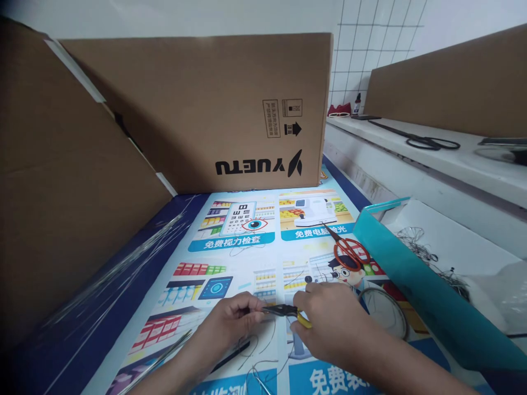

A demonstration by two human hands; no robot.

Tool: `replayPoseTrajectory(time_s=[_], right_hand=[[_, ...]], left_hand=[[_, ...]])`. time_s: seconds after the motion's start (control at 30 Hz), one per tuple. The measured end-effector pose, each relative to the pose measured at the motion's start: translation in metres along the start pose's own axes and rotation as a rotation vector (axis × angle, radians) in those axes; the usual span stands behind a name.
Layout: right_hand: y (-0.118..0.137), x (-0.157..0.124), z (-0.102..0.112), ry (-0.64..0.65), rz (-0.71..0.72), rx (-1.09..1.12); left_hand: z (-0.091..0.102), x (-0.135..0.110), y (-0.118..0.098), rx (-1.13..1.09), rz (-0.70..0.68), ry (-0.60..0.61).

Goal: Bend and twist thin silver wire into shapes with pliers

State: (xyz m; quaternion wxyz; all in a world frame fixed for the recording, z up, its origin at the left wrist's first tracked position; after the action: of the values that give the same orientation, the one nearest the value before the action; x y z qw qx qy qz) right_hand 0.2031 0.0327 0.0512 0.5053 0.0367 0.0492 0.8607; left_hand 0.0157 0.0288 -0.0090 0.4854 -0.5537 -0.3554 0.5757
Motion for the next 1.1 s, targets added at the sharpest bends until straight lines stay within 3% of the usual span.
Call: replayPoseTrajectory(time_s=[0.43,0.57,1.1], right_hand=[[0.0,0.0,0.002,-0.008,-0.018,0.033],[0.0,-0.001,0.001,-0.009,-0.022,0.048],[-0.001,0.0,-0.004,-0.003,-0.036,0.076]], left_hand=[[-0.002,0.005,0.013,-0.072,0.054,0.006],[-0.002,0.007,0.014,-0.061,0.004,-0.03],[-0.001,-0.004,0.0,-0.147,0.164,0.116]])
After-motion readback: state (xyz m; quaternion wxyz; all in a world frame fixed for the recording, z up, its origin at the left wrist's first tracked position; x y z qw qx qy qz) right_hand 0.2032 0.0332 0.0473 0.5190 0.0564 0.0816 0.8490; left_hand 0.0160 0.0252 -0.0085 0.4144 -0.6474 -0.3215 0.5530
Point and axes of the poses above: each hand's wrist, its own x-axis towards the middle knuckle, its own z-axis out of the back of the hand, y = z × x, the point moved 3 cm from there along x, towards the middle knuckle, and after that the axes turned 8 degrees about -y, right-handed, at the moved point
